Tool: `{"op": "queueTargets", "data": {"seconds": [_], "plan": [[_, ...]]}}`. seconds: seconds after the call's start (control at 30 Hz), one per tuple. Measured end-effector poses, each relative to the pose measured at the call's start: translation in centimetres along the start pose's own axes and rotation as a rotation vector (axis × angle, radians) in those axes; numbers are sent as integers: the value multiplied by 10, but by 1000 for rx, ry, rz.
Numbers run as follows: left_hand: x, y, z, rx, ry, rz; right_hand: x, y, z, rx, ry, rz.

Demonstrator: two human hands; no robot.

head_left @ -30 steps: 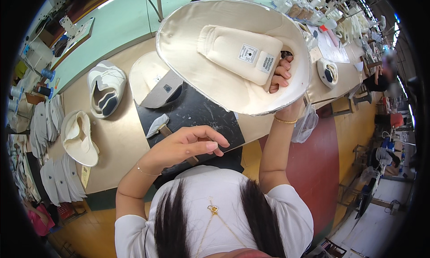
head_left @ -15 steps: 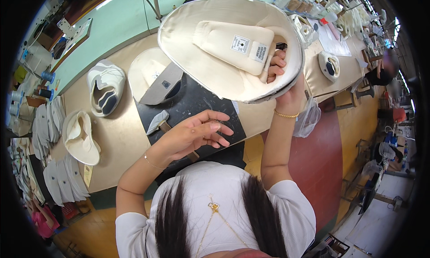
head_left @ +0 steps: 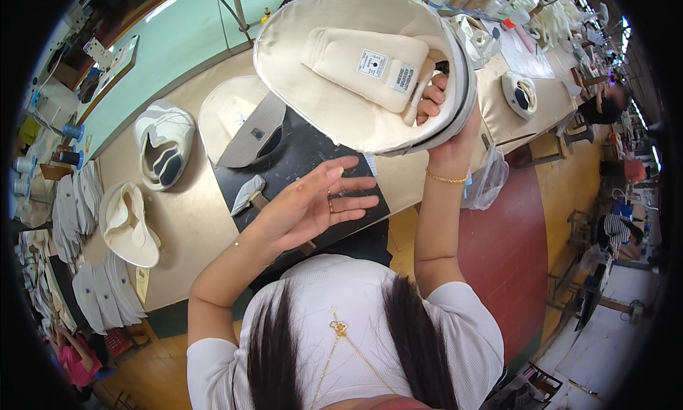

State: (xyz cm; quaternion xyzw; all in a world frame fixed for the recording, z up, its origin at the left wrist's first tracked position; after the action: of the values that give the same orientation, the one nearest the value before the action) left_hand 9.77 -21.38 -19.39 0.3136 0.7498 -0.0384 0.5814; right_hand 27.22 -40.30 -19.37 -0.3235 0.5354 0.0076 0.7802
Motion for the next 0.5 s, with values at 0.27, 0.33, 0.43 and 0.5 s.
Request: {"op": "queueTargets", "data": {"seconds": [0.27, 0.33, 0.43, 0.5], "plan": [[1, 5, 15, -205, -76, -274, -43, 16, -17, 338, 387, -642], [-2, 10, 16, -233, -171, -346, -51, 22, -21, 521, 78, -998], [8, 21, 21, -403, 38, -141, -72, 32, -30, 597, -334, -1285], [24, 23, 28, -475, 101, -90, -92, 42, -34, 651, -661, -1501]]}}
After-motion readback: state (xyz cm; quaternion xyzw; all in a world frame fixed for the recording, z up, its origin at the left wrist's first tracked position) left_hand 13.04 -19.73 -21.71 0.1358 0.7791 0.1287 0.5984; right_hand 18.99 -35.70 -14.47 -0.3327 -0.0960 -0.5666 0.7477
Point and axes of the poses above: each hand's wrist, its own z-axis towards the middle knuckle, its own x-axis out of the back of the hand, y = z × x, the point moved 1 cm from there along z, towards the middle knuckle, and after that the axes turned 10 degrees about -z, right-handed, at the moved point
